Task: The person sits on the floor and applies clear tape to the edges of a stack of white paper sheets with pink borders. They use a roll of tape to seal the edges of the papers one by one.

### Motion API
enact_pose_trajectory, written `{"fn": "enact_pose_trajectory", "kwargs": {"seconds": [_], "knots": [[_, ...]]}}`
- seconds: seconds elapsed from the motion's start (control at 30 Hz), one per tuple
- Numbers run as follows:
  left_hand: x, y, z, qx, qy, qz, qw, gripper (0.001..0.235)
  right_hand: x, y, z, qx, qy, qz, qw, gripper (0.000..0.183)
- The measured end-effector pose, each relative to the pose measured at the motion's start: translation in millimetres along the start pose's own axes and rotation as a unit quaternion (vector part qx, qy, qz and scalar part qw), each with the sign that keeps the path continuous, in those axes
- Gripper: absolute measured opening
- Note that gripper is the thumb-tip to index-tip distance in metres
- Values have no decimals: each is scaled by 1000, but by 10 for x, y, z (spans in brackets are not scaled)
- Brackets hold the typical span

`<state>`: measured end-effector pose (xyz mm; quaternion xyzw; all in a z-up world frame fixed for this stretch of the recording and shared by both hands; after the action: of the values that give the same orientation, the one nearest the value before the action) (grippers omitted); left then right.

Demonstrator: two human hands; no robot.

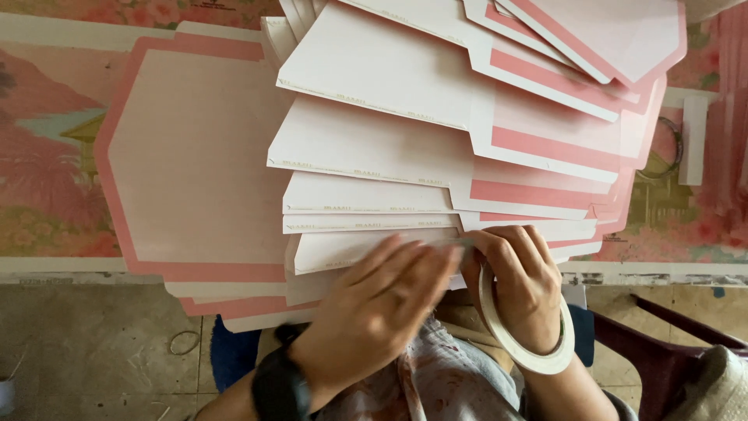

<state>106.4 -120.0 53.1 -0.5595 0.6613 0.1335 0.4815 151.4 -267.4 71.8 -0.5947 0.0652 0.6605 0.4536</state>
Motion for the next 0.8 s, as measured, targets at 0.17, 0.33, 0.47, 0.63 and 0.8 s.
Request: {"fn": "enact_pose_trajectory", "kwargs": {"seconds": [0.17, 0.33, 0.47, 0.63, 0.8], "knots": [[-130, -200, -119, 73, -117, -119, 983, 53, -278, -67, 104, 27, -16, -141, 990, 0], [-165, -238, 41, -27, -125, -42, 991, 51, -155, -101, 82, 3, -54, -73, 996, 17], [-70, -217, 5, -47, -86, -61, 993, 37, -124, -4, 59, 12, 15, -81, 997, 17], [-139, -218, 18, -29, -111, -77, 990, 25, -243, -214, 555, -80, -203, -105, 970, 11], [-481, 453, 395, -78, -9, -152, 985, 29, 124, -487, 617, 36, -201, 0, 979, 15]]}}
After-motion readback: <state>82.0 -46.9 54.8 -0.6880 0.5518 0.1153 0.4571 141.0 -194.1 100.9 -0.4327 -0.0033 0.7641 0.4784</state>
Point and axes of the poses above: each hand's wrist, its own y-axis away from the middle knuckle, its own x-axis out of the palm, z = x × y, the point moved 5 cm from there along -y, towards the middle knuckle, and after that the axes turned 10 degrees about -x, right-handed, at the moved point
